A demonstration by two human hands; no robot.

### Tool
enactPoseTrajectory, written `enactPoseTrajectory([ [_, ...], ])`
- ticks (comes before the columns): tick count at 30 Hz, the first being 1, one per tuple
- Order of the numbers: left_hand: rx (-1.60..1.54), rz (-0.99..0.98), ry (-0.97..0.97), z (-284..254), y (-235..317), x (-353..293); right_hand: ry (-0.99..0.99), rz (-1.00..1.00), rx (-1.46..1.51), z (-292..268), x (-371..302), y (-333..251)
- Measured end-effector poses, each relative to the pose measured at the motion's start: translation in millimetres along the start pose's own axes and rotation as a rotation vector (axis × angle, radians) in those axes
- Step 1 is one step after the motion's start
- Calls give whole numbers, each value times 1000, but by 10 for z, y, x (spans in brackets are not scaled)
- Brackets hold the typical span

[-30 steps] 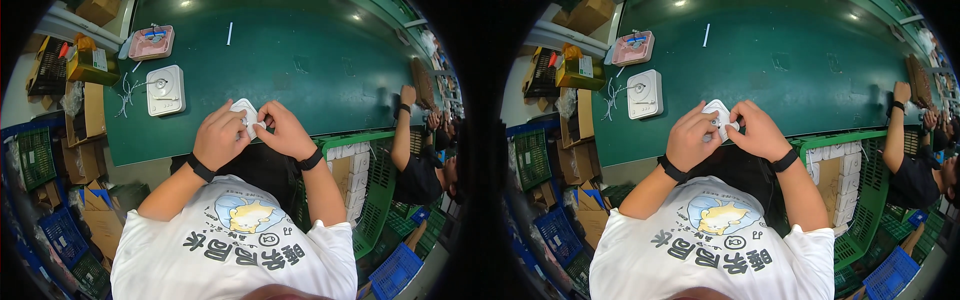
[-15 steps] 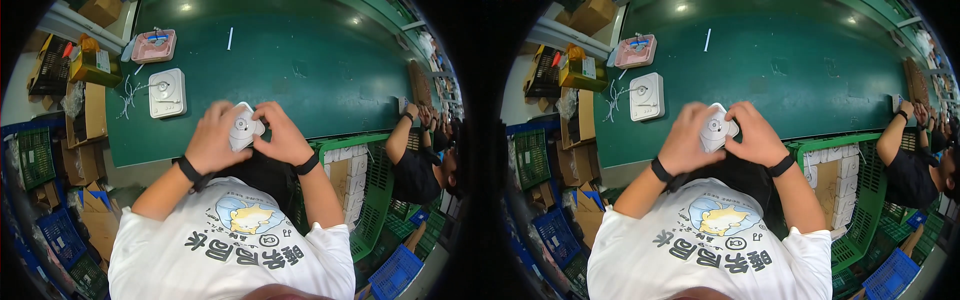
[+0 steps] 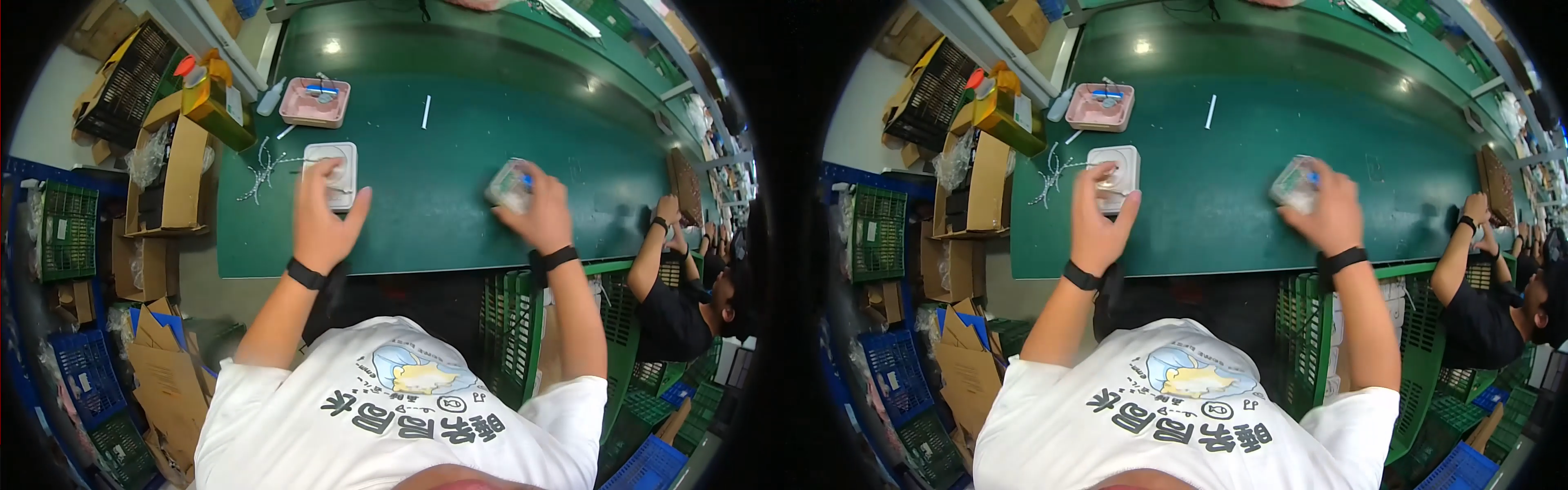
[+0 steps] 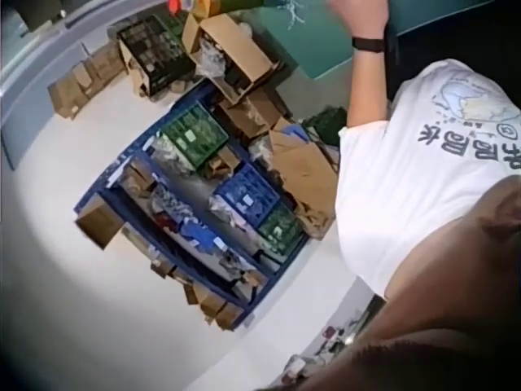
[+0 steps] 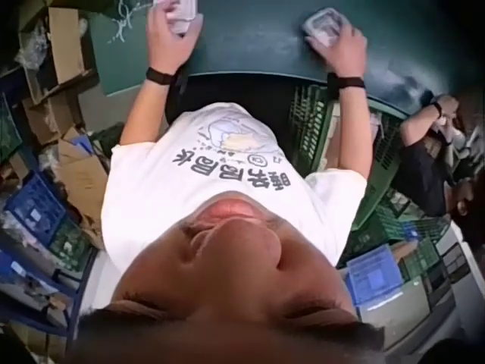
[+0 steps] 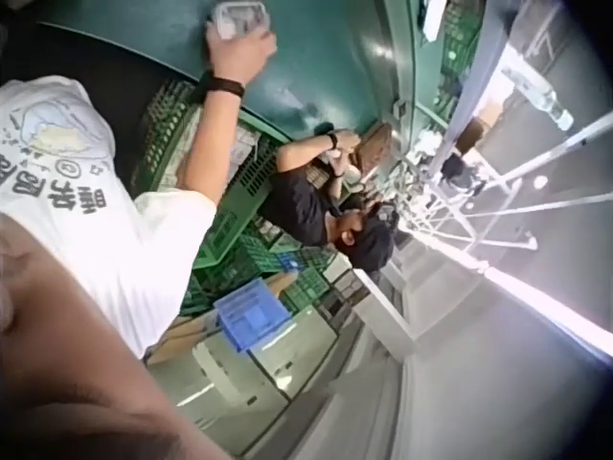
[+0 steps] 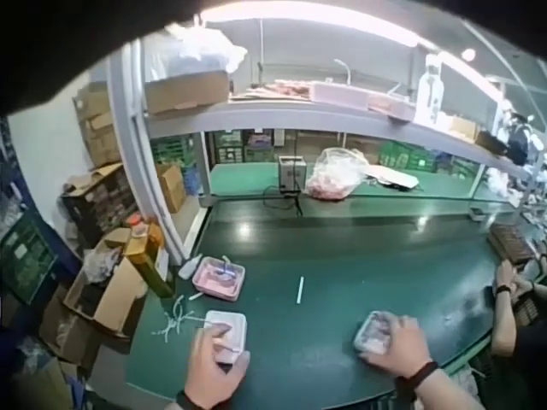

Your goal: The person assembles white electronic devices by inserting a small component into the center and threading a white wire through the housing. They then place the completed units into a green crate and repeat the process with additional devices.

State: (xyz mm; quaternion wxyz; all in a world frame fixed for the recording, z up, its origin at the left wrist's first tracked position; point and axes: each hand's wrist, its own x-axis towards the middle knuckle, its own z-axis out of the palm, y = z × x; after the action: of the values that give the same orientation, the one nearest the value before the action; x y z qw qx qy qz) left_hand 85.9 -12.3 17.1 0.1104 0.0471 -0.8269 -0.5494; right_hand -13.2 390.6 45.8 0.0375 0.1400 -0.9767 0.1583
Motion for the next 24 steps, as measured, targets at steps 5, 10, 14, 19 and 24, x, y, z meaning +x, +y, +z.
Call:
enactPoseTrajectory([
  [5,756,325,31,-465,-248,344,348,590,-539,-153,338,1418],
  [10,608,302,-201,-270,-88,279,234,-176,228,-170,218,-187],
  [14,456,363,-301,405,123,-333,118,-398,411,323,-254,-1341],
  [19,443,396,-199,708,126,-658,-84,-309,501,672,-404,-1201],
  [24,376,348,-150,836,67,-735,48,-176,501,582,-562,-1050],
])
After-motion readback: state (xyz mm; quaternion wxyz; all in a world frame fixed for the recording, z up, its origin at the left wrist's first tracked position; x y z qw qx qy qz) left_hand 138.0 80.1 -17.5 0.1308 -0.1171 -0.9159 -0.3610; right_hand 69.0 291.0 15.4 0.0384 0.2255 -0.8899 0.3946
